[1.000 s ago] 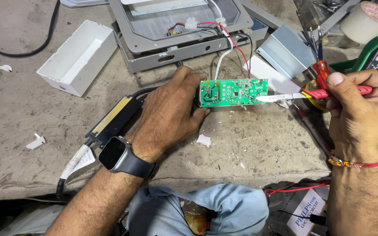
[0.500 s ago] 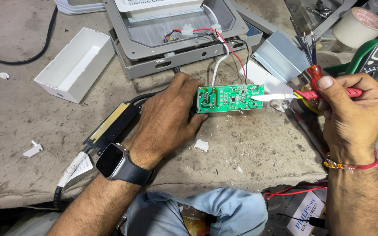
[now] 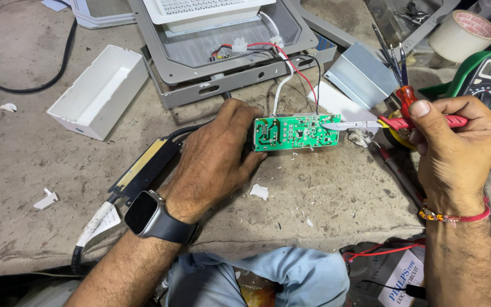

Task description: The person uses a red-handled screwdriver to adjust components on a small green circuit board, then flips the board and continues adjusting components on the opposite side. The work is performed on a cluttered workbench with various tools and electronic parts nearby.

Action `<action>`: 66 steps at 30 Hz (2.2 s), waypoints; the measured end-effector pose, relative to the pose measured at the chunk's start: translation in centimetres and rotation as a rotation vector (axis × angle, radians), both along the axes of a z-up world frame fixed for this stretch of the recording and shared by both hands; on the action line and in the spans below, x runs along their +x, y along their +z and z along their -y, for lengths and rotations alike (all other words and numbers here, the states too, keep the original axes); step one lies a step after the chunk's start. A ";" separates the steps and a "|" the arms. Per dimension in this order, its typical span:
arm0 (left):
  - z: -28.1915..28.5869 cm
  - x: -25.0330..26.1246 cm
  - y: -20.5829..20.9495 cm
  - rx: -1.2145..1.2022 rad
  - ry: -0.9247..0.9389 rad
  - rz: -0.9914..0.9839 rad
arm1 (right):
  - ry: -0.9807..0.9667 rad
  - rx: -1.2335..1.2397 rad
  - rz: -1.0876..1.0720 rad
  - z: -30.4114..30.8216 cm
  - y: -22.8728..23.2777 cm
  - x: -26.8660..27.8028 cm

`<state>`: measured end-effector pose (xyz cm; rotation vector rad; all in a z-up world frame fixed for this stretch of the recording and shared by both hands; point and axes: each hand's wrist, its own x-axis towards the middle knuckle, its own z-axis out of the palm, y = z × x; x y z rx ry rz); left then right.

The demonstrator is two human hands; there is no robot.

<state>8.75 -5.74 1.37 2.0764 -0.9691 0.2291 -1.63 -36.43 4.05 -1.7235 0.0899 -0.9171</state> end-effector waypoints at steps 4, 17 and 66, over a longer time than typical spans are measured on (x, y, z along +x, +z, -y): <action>0.0 0.0 0.1 -0.001 0.002 -0.009 | 0.004 -0.008 0.020 0.4 -0.2 0.0; -0.3 0.0 0.3 -0.054 -0.050 0.076 | -0.064 -0.015 0.268 0.8 -2.7 -3.2; 0.0 0.2 -0.4 -0.017 -0.049 0.060 | -0.294 -0.554 0.019 -5.7 -7.3 -7.4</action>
